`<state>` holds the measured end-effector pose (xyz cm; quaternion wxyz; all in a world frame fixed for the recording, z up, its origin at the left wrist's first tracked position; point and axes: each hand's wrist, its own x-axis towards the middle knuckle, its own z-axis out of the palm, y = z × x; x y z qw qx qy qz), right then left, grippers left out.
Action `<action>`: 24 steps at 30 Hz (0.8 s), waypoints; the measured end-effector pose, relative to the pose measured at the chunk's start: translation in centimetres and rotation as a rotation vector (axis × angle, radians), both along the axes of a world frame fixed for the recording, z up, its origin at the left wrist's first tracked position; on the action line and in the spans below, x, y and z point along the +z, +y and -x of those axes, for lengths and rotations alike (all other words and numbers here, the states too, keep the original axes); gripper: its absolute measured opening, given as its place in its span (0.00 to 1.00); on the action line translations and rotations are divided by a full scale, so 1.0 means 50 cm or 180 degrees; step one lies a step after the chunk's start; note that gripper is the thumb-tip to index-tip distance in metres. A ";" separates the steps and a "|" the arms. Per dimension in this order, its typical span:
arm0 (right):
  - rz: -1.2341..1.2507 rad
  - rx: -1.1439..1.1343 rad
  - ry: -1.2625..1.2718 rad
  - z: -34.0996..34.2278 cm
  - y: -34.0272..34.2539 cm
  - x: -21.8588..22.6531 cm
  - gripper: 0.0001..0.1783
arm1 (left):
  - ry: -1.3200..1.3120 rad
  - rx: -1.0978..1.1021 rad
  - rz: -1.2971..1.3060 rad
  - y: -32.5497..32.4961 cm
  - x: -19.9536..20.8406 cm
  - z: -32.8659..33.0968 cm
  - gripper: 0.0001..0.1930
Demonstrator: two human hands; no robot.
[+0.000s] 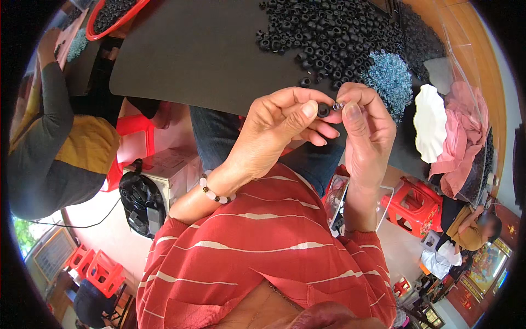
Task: The person assembles cord locks by picking up small springs and plastic stopper pieces from the table and fitting the springs into the stoppers by hand.
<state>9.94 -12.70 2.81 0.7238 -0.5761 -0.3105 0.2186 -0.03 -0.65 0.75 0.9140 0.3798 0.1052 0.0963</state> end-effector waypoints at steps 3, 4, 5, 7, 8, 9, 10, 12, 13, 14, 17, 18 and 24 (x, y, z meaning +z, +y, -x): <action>-0.0083 0.0043 0.0008 -0.001 -0.001 -0.006 0.06 | -0.0005 0.0045 -0.0093 -0.001 -0.001 0.000 0.16; -0.0084 0.0048 0.0011 0.000 -0.001 -0.007 0.06 | 0.0002 0.0056 -0.0134 -0.001 -0.002 0.000 0.16; -0.0069 0.0054 0.0052 0.002 -0.001 -0.008 0.06 | 0.0005 0.0060 -0.0134 0.000 -0.003 0.001 0.16; -0.0051 0.0060 0.0092 0.004 -0.001 -0.008 0.06 | 0.0046 0.0067 -0.0142 0.000 -0.001 0.001 0.16; -0.0014 0.0055 0.0102 0.004 -0.001 -0.006 0.06 | 0.0046 0.0068 -0.0140 0.001 0.000 0.001 0.16; 0.0024 0.0050 0.0112 0.005 -0.001 -0.005 0.06 | 0.0069 0.0032 -0.0128 0.001 0.000 0.001 0.16; 0.0027 0.0051 0.0114 0.005 -0.001 -0.003 0.06 | 0.0093 -0.0004 -0.0117 0.002 -0.001 0.001 0.16; 0.0088 0.0046 0.0105 0.005 -0.001 0.000 0.06 | 0.0166 0.0014 0.0022 -0.003 0.001 -0.002 0.17; 0.0089 0.0050 0.0107 0.005 0.000 0.000 0.06 | 0.0238 0.0036 0.0156 -0.004 0.003 -0.002 0.17; 0.0048 0.0061 0.0047 0.005 0.001 0.000 0.06 | 0.0240 0.0039 0.0157 -0.002 0.002 -0.003 0.17; 0.0042 0.0016 -0.0138 0.007 0.003 -0.003 0.06 | 0.0401 -0.0134 0.0200 0.001 -0.002 -0.002 0.18; 0.0075 -0.0045 -0.0263 0.008 0.002 -0.004 0.05 | 0.0403 -0.0151 0.0210 0.001 -0.003 -0.001 0.19; 0.0119 0.0017 -0.0173 0.007 0.001 -0.007 0.05 | 0.0505 -0.0236 0.0253 0.002 0.000 -0.001 0.20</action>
